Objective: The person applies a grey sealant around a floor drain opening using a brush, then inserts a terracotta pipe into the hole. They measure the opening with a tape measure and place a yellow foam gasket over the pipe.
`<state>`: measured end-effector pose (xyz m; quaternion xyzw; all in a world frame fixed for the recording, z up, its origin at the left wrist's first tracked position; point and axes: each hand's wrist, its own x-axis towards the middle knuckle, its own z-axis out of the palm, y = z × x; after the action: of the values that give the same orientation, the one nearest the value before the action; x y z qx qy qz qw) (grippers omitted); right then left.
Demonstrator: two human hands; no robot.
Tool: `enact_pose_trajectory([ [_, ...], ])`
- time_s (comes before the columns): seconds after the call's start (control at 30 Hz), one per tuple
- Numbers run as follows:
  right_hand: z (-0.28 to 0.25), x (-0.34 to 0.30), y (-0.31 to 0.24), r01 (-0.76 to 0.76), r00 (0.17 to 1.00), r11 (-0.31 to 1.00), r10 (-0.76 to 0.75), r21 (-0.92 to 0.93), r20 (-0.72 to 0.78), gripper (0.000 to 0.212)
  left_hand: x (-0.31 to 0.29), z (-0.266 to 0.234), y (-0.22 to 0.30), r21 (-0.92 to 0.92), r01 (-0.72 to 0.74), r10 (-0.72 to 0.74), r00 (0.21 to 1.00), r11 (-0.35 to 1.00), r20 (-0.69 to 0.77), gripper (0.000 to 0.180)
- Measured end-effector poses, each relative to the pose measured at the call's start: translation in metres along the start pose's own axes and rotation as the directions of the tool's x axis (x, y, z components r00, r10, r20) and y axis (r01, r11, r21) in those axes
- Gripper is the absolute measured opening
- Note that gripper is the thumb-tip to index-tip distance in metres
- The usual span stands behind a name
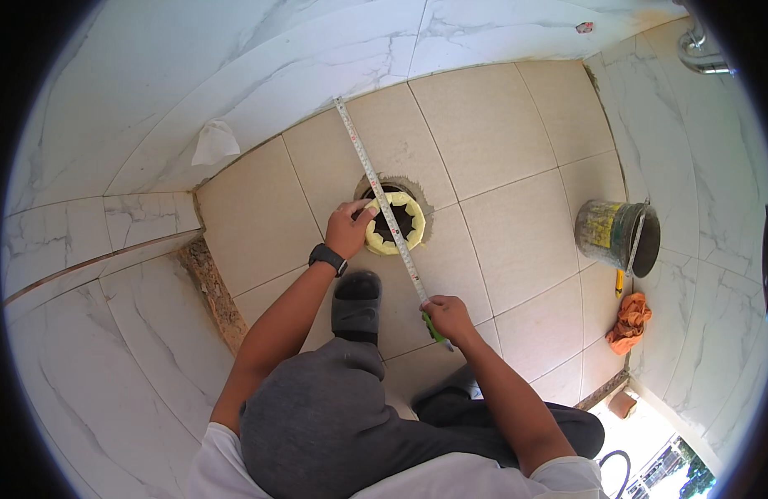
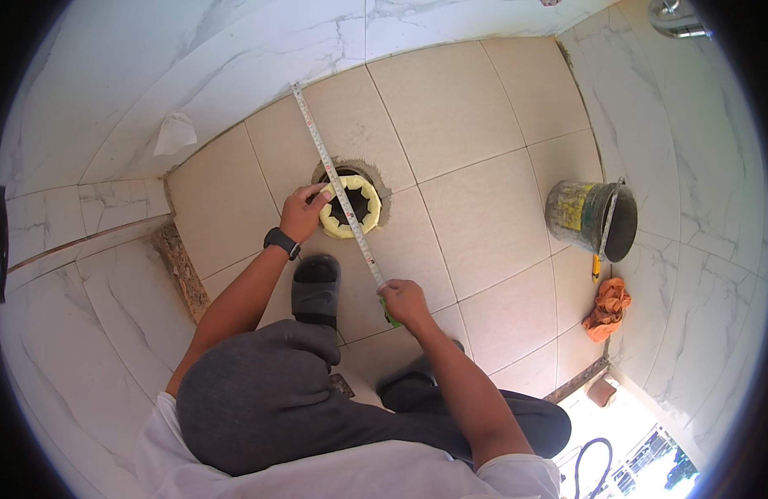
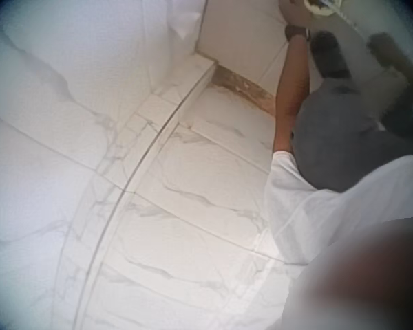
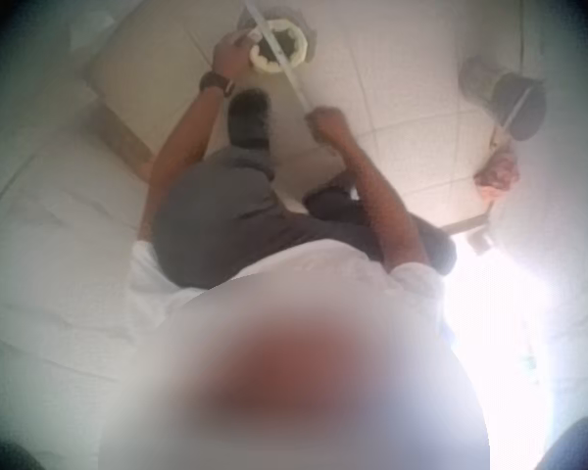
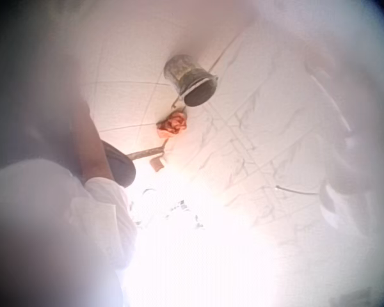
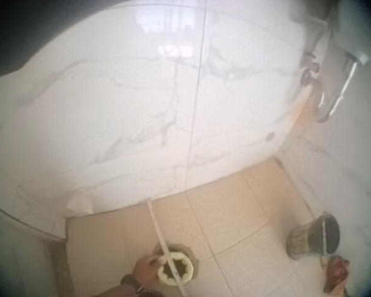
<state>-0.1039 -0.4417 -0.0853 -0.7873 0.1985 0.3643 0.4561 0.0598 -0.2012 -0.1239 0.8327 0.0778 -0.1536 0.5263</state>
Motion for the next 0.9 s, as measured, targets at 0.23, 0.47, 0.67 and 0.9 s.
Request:
enact_pose_trajectory([
  [0.23, 0.0051, 0.0011, 0.0045, -0.001, 1.0, 0.999, 0.002, 0.036, -0.016, 0.031, -0.0004, -0.0003, -0.0024, -0.03, -0.019, 0.019, 1.0, 0.999, -0.01, 0.037],
  [0.47, 0.0072, 0.0006, 0.0058, -0.043, 0.998, 0.996, 0.047, 0.08, -0.039, 0.032, -0.0005, -0.0023, -0.0025, -0.008, -0.019, 0.019, 1.0, 1.0, -0.004, 0.039],
  [0.67, 0.0061, 0.0021, 0.0062, -0.052, 0.998, 0.994, 0.056, 0.097, -0.04, 0.032, -0.0015, -0.0024, -0.0004, 0.007, -0.053, 0.054, 0.998, 0.999, -0.023, 0.037],
  [0.9, 0.0046, 0.001, 0.0033, -0.039, 0.999, 0.995, 0.041, 0.087, -0.03, 0.032, -0.0007, -0.0011, -0.0031, -0.001, -0.039, 0.039, 0.999, 0.999, -0.023, 0.039],
])
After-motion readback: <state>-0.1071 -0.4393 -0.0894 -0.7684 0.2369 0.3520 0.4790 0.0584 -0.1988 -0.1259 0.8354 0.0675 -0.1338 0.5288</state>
